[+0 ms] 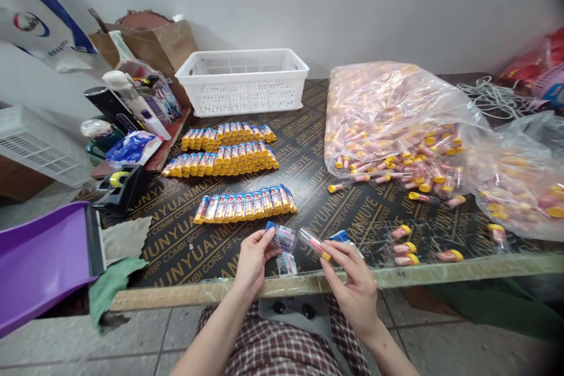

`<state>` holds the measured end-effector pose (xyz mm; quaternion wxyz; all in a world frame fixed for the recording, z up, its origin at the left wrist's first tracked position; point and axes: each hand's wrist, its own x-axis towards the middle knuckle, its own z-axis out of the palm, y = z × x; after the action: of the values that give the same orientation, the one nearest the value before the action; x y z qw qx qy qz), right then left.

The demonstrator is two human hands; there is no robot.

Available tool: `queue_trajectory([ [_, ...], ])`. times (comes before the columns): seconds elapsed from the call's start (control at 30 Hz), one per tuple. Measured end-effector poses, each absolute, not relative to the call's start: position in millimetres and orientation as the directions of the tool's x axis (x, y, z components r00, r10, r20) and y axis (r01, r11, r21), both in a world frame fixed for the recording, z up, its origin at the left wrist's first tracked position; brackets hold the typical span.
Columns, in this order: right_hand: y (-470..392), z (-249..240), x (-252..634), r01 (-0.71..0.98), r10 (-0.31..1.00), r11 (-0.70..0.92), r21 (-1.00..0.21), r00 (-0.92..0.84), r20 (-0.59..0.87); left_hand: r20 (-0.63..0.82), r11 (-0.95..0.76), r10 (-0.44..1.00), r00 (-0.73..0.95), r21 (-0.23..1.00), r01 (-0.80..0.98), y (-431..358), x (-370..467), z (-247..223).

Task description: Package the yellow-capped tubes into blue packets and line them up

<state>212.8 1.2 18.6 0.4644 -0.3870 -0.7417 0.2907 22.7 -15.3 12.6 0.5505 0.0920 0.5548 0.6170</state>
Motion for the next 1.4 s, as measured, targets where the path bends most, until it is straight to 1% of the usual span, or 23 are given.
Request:
queue_trajectory([
  [0.03,1.3,18.4,212.9,0.305,0.843,0.533,-0.789,-0.269,0.465,-0.464,0.231,0.794,-0.393,0.828,-0.512,-15.8,22.8,11.9],
  [0.07,1.4,18.2,213.0,0.307,0.842,0.535,-0.787,-0.269,0.467,-0.409,0.242,0.815,-0.41,0.883,-0.401,-16.3,22.5,10.7],
  [0.13,1.8,17.8,213.2,0.312,0.843,0.535,-0.785,-0.269,0.467,-0.249,0.254,0.871,-0.424,0.966,-0.045,-17.3,21.2,7.1],
  [0.17,2.0,17.6,213.4,0.314,0.844,0.533,-0.786,-0.267,0.466,-0.167,0.249,0.898,-0.408,0.956,0.157,-17.8,20.3,4.8],
  [0.2,2.4,17.6,213.5,0.315,0.845,0.531,-0.787,-0.264,0.465,-0.103,0.241,0.918,-0.382,0.912,0.333,-18.3,19.4,2.3],
  [0.23,2.8,17.6,213.7,0.316,0.847,0.528,-0.788,-0.261,0.463,-0.063,0.236,0.932,-0.358,0.853,0.465,-18.9,18.7,0.0],
  [0.27,3.2,17.8,213.9,0.318,0.849,0.525,-0.789,-0.259,0.461,-0.039,0.236,0.94,-0.34,0.795,0.56,-19.5,18.2,-2.1],
  [0.37,4.7,18.8,214.8,0.322,0.849,0.524,-0.789,-0.268,0.455,0.02,0.205,0.959,-0.284,0.643,0.738,-21.6,18.1,-5.1],
  [0.43,5.5,19.2,215.6,0.325,0.845,0.531,-0.783,-0.274,0.459,0.087,0.157,0.963,-0.256,0.592,0.791,-22.8,18.8,-4.2],
  [0.47,5.7,19.2,216.0,0.326,0.84,0.539,-0.777,-0.276,0.466,0.113,0.143,0.958,-0.262,0.603,0.785,-23.0,19.0,-3.3],
  [0.5,5.8,19.0,216.4,0.327,0.836,0.546,-0.772,-0.279,0.473,0.124,0.144,0.949,-0.289,0.648,0.748,-22.7,19.2,-2.1],
  [0.53,5.6,18.5,216.6,0.327,0.831,0.553,-0.766,-0.28,0.48,0.11,0.159,0.934,-0.339,0.722,0.673,-22.1,19.2,-0.9],
  [0.57,5.2,17.9,216.7,0.327,0.827,0.559,-0.762,-0.281,0.487,0.064,0.181,0.917,-0.395,0.813,0.554,-20.9,19.1,0.3],
  [0.6,4.7,17.1,216.6,0.326,0.824,0.564,-0.759,-0.281,0.491,-0.01,0.201,0.897,-0.442,0.9,0.387,-19.3,18.8,1.5],
  [0.63,4.1,16.3,216.3,0.326,0.823,0.565,-0.758,-0.278,0.495,-0.108,0.218,0.876,-0.471,0.958,0.185,-17.5,18.4,2.7],
  [0.67,3.4,15.4,215.7,0.325,0.823,0.566,-0.758,-0.275,0.497,-0.211,0.228,0.854,-0.476,0.973,-0.023,-15.4,17.9,3.8],
  [0.73,2.4,14.0,213.8,0.322,0.821,0.569,-0.756,-0.276,0.5,-0.384,0.234,0.817,-0.43,0.903,-0.361,-11.7,16.7,6.2],
  [0.77,2.0,13.5,212.7,0.32,0.819,0.572,-0.755,-0.279,0.502,-0.442,0.232,0.801,-0.403,0.851,-0.472,-10.3,16.1,7.3],
  [0.83,1.7,13.2,210.3,0.317,0.812,0.581,-0.749,-0.287,0.508,-0.511,0.224,0.776,-0.371,0.772,-0.595,-8.6,15.3,9.1],
  [0.93,1.4,13.6,207.6,0.318,0.801,0.597,-0.737,-0.285,0.526,-0.541,0.2,0.754,-0.373,0.729,-0.655,-8.4,14.9,10.5],
  [1.2,-0.5,13.4,205.1,0.315,0.787,0.616,-0.722,-0.28,0.55,-0.519,0.164,0.725,-0.454,0.769,-0.618,-10.0,16.9,9.9],
  [1.33,-3.9,14.3,202.2,0.266,0.789,0.596,-0.758,-0.371,0.49,-0.449,0.145,0.747,-0.49,0.83,-0.539,-11.1,22.2,10.7],
  [1.4,-5.7,14.3,200.6,0.245,0.792,0.568,-0.786,-0.422,0.441,-0.402,0.124,0.784,-0.473,0.848,-0.515,-12.5,26.1,14.3],
])
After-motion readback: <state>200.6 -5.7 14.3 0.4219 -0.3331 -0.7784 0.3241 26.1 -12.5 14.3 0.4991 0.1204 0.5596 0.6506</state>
